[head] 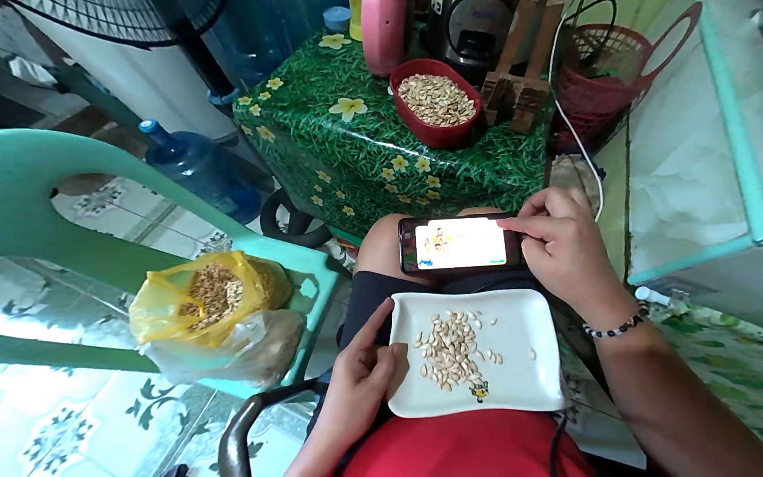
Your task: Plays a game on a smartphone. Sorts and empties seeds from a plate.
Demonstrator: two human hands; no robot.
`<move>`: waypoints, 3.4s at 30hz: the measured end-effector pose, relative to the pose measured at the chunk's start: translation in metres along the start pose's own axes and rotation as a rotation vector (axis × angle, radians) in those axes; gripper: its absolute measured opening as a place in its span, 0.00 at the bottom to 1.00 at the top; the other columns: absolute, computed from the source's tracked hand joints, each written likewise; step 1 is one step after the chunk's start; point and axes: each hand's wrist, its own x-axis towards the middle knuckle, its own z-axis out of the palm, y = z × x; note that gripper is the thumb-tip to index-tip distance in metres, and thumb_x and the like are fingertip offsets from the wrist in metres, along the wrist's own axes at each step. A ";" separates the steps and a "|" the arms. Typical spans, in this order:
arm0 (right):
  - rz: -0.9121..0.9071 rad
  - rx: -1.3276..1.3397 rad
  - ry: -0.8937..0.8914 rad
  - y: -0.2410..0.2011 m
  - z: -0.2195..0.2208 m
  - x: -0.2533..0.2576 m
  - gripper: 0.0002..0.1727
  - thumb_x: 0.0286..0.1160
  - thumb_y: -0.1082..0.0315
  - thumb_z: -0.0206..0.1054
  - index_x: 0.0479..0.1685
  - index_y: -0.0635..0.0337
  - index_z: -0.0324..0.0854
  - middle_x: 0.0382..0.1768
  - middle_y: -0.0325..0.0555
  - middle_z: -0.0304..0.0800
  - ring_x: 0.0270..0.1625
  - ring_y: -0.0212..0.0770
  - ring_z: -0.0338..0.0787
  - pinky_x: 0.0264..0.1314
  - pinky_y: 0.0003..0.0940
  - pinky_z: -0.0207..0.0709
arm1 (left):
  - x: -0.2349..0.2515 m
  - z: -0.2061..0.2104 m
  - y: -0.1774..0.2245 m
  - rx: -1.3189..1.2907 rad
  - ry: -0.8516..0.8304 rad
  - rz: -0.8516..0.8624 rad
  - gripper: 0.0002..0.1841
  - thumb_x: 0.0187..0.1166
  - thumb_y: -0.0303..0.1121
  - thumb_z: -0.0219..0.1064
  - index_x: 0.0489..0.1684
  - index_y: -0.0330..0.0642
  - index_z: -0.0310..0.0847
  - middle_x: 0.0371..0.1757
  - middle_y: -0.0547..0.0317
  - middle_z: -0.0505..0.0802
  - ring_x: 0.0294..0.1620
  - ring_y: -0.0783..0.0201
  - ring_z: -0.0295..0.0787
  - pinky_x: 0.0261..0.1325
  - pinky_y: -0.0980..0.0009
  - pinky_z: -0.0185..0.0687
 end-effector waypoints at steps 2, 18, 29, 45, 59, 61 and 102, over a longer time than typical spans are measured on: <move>0.003 -0.009 -0.007 0.000 0.001 0.000 0.21 0.70 0.78 0.59 0.48 0.49 0.98 0.50 0.51 0.85 0.58 0.54 0.79 0.59 0.51 0.73 | 0.000 0.000 0.000 0.004 -0.001 0.000 0.31 0.82 0.22 0.57 0.89 0.36 0.59 0.34 0.60 0.94 0.26 0.71 0.90 0.33 0.75 0.89; -0.019 0.007 -0.011 -0.001 -0.002 -0.005 0.20 0.69 0.77 0.61 0.45 0.49 0.98 0.50 0.50 0.86 0.59 0.53 0.78 0.60 0.50 0.72 | 0.001 0.000 0.001 -0.007 -0.001 0.002 0.31 0.83 0.22 0.58 0.89 0.35 0.59 0.32 0.60 0.93 0.25 0.71 0.89 0.32 0.75 0.89; -0.032 0.038 -0.046 -0.010 0.003 -0.003 0.22 0.67 0.76 0.60 0.50 0.46 0.97 0.50 0.47 0.85 0.58 0.53 0.78 0.57 0.53 0.72 | 0.001 0.001 0.001 0.000 0.001 0.000 0.31 0.83 0.22 0.57 0.89 0.36 0.59 0.35 0.60 0.94 0.26 0.71 0.90 0.34 0.75 0.90; -0.040 0.005 -0.036 -0.014 0.007 0.006 0.22 0.70 0.78 0.60 0.51 0.48 0.97 0.50 0.48 0.85 0.58 0.54 0.79 0.57 0.53 0.73 | 0.000 0.000 0.000 -0.003 0.006 -0.001 0.31 0.83 0.22 0.58 0.89 0.36 0.60 0.35 0.59 0.94 0.26 0.71 0.90 0.33 0.75 0.90; -0.022 0.007 -0.028 -0.005 0.002 0.000 0.21 0.69 0.78 0.60 0.48 0.49 0.98 0.50 0.50 0.86 0.59 0.54 0.79 0.59 0.53 0.73 | 0.000 0.000 -0.001 0.002 0.000 0.006 0.31 0.83 0.22 0.57 0.89 0.36 0.59 0.34 0.60 0.94 0.26 0.71 0.90 0.33 0.75 0.89; -0.021 0.015 -0.007 -0.003 -0.004 -0.001 0.21 0.70 0.79 0.60 0.48 0.51 0.98 0.50 0.51 0.86 0.59 0.55 0.80 0.61 0.52 0.74 | 0.000 0.000 -0.001 0.003 0.001 0.007 0.31 0.83 0.22 0.57 0.89 0.36 0.59 0.34 0.60 0.94 0.26 0.71 0.90 0.33 0.75 0.90; 0.010 -0.014 0.017 0.005 -0.005 -0.004 0.20 0.69 0.79 0.59 0.46 0.53 0.97 0.49 0.51 0.87 0.58 0.55 0.80 0.59 0.52 0.73 | 0.001 0.000 0.000 0.006 -0.007 0.015 0.31 0.83 0.22 0.57 0.89 0.36 0.59 0.35 0.60 0.94 0.26 0.71 0.90 0.34 0.75 0.90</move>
